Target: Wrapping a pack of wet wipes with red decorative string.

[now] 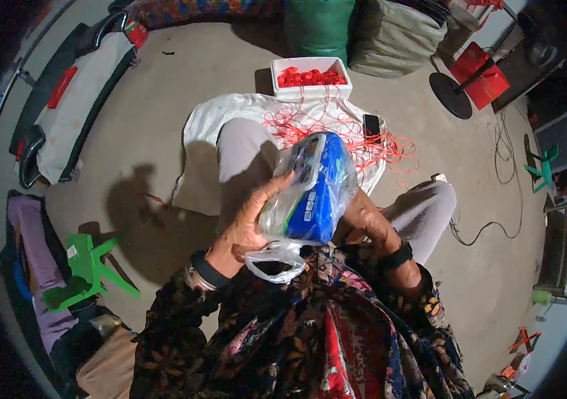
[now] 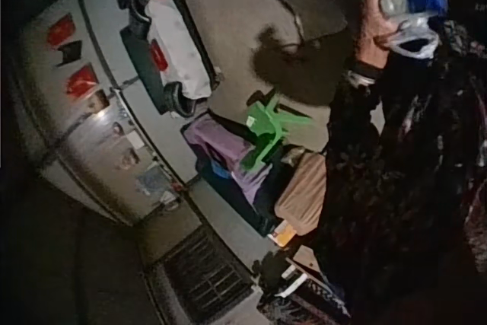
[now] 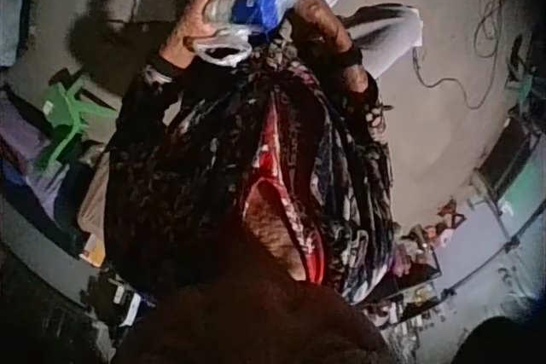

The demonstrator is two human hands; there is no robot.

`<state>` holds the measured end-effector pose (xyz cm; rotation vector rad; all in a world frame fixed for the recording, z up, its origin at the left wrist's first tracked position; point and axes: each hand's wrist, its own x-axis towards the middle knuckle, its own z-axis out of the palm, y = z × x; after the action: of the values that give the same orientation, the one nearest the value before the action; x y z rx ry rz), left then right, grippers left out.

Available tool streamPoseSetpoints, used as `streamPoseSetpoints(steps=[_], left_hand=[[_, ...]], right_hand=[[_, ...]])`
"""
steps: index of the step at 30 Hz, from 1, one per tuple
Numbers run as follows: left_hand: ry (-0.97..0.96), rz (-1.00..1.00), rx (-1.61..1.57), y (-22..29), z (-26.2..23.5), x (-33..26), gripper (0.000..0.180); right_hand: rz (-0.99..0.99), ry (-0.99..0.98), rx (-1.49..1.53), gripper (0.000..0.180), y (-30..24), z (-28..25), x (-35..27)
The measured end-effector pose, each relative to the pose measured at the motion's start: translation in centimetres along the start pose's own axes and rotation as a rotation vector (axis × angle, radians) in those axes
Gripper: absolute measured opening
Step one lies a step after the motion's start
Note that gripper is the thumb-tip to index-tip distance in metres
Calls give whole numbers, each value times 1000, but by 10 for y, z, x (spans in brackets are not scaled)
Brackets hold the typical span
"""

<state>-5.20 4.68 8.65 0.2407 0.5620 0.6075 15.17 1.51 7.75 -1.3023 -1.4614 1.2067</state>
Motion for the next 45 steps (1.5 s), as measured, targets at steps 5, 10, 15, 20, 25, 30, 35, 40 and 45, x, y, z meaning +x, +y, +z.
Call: streamPoseSetpoints(steps=[5, 10, 15, 20, 25, 30, 35, 40, 45], left_hand=[[-40, 47, -59, -3, 0, -2, 43], [8, -90, -36, -4, -4, 11, 41], [52, -132, 12, -3, -11, 16, 46], [-14, -206, 47, -4, -7, 21, 48], [24, -130, -11, -6, -12, 17, 47], [19, 169, -53, 7, 5, 11, 48], [17, 472, -36, 26, 6, 5, 59], [101, 595, 79, 21, 8, 8, 60], [90, 585, 62, 9, 16, 7, 56]], right_hand=[[91, -21, -128, 34, 3, -3, 1], [123, -27, -36, 37, 5, -5, -1], [234, -99, 17, 60, -10, -7, -3], [321, -91, 282, 62, 51, -19, -26], [207, -99, 146, 56, 3, -8, -12], [468, -19, 411, 28, 20, -12, 2], [414, 129, 910, 21, 4, 5, -5], [385, 105, 747, 13, -28, 18, -11], [454, -173, 652, 11, -11, 31, -16]])
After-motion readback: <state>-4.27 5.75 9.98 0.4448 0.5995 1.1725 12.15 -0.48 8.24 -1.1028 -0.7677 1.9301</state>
